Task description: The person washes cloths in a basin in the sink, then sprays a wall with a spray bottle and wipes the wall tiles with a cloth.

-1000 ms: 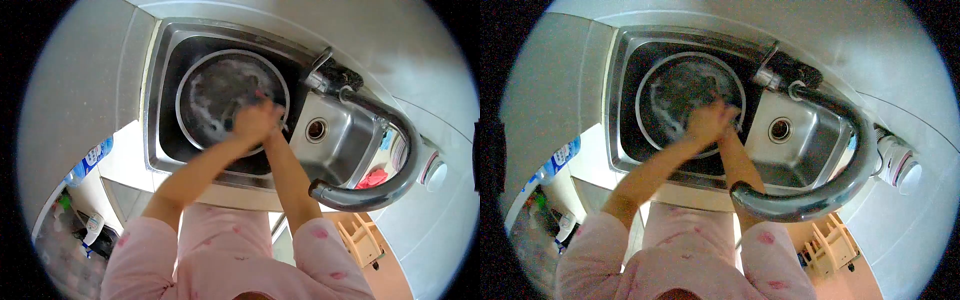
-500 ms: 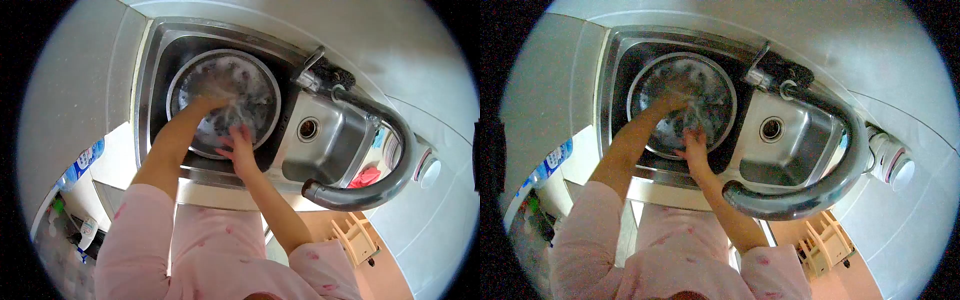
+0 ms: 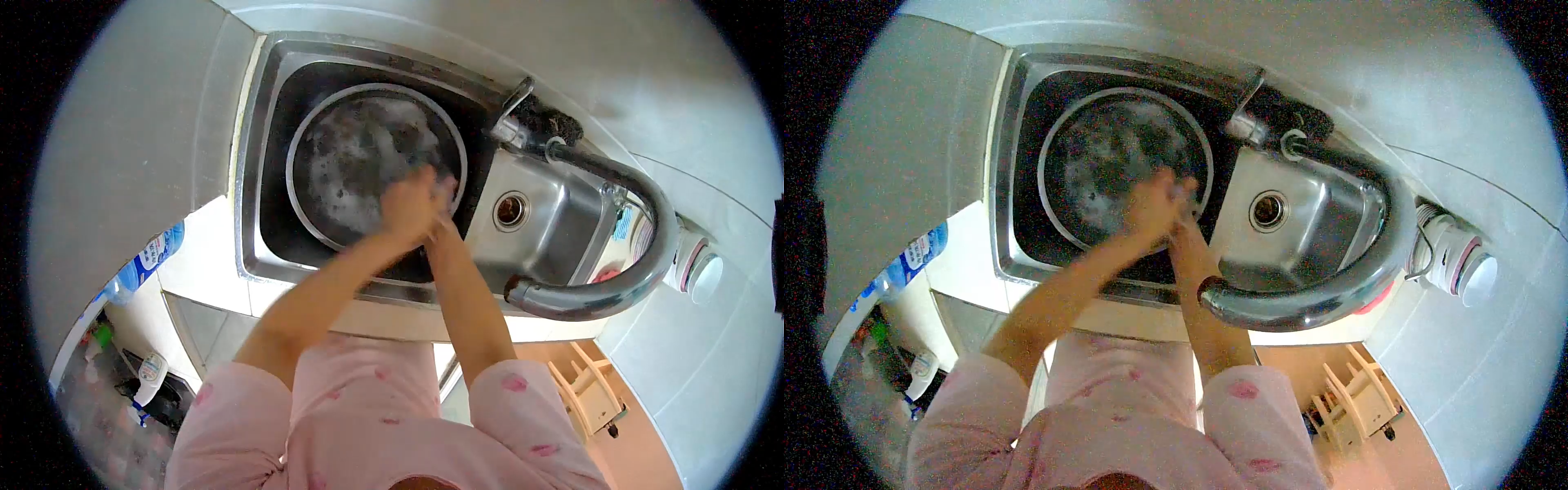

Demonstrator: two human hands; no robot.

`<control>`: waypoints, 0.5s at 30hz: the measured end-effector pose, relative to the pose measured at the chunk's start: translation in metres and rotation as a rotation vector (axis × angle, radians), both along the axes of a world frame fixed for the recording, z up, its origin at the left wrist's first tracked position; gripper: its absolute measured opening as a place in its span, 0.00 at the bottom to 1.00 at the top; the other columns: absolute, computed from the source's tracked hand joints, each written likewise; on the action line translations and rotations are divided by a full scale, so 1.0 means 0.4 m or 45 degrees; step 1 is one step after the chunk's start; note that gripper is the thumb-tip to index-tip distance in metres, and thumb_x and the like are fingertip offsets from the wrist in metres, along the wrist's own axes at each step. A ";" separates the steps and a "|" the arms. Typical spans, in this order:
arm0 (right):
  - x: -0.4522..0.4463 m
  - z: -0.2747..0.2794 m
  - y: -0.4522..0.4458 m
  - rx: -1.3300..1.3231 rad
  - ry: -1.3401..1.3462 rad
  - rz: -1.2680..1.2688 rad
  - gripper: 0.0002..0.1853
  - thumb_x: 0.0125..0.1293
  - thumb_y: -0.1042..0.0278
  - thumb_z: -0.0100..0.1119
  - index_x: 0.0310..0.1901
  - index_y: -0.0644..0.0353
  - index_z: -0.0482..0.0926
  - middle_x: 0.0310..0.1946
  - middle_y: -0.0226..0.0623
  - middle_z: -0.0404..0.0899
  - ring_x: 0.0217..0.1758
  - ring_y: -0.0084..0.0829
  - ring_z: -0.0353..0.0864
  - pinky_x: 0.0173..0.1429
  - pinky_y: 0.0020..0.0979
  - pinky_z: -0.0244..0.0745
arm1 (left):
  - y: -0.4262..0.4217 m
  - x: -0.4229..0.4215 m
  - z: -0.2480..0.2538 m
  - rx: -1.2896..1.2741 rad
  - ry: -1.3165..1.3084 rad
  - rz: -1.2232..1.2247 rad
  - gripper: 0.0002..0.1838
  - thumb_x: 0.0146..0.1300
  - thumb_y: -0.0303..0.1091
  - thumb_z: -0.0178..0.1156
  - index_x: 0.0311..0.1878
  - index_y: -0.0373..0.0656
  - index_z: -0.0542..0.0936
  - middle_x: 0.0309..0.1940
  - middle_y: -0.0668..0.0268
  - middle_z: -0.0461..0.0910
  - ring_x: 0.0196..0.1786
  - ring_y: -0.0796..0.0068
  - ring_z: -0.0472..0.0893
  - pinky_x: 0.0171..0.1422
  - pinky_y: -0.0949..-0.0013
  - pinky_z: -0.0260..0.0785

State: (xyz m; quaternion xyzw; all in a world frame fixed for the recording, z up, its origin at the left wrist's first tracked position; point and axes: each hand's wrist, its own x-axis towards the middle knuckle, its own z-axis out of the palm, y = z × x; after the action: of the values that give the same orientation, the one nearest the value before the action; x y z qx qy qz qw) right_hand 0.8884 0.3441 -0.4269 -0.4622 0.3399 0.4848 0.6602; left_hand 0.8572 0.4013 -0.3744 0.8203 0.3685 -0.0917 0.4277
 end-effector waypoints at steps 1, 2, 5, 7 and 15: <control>0.010 -0.001 -0.005 0.094 0.092 0.001 0.38 0.65 0.38 0.54 0.67 0.61 0.65 0.65 0.44 0.69 0.67 0.37 0.68 0.72 0.42 0.59 | 0.068 -0.014 -0.041 0.152 0.099 -0.110 0.17 0.67 0.48 0.54 0.39 0.42 0.79 0.36 0.51 0.81 0.37 0.48 0.82 0.35 0.48 0.73; 0.016 0.020 -0.003 0.098 0.010 0.029 0.38 0.66 0.39 0.53 0.68 0.61 0.63 0.66 0.44 0.68 0.68 0.38 0.67 0.71 0.43 0.60 | 0.128 -0.047 -0.111 0.292 -0.044 -0.218 0.15 0.65 0.44 0.55 0.44 0.44 0.81 0.37 0.53 0.83 0.45 0.51 0.82 0.44 0.49 0.73; 0.012 0.079 -0.029 0.003 -0.153 0.160 0.39 0.68 0.44 0.53 0.73 0.55 0.53 0.71 0.42 0.59 0.72 0.40 0.61 0.71 0.43 0.61 | 0.195 -0.127 -0.262 0.961 0.016 -0.329 0.16 0.64 0.40 0.54 0.51 0.46 0.81 0.44 0.57 0.82 0.57 0.51 0.77 0.62 0.44 0.65; -0.058 0.107 -0.034 -0.167 -0.392 0.209 0.40 0.68 0.45 0.54 0.75 0.51 0.49 0.73 0.40 0.54 0.73 0.41 0.58 0.72 0.43 0.58 | 0.173 -0.135 -0.316 1.137 -0.072 -0.325 0.17 0.64 0.38 0.54 0.53 0.45 0.81 0.48 0.57 0.81 0.61 0.50 0.74 0.68 0.41 0.58; -0.089 -0.058 0.016 -0.072 0.497 -0.359 0.27 0.73 0.48 0.48 0.68 0.50 0.63 0.64 0.36 0.69 0.65 0.38 0.70 0.70 0.47 0.61 | 0.113 -0.070 -0.422 0.238 -0.349 -0.254 0.19 0.52 0.38 0.63 0.49 0.50 0.81 0.47 0.56 0.80 0.49 0.45 0.78 0.55 0.43 0.67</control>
State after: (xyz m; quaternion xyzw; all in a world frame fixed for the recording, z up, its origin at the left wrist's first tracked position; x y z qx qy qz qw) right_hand 0.8530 0.3503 -0.4501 -0.3261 0.5355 0.4583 0.6300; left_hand 0.8294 0.4463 -0.5434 0.8938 0.2306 0.0135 0.3845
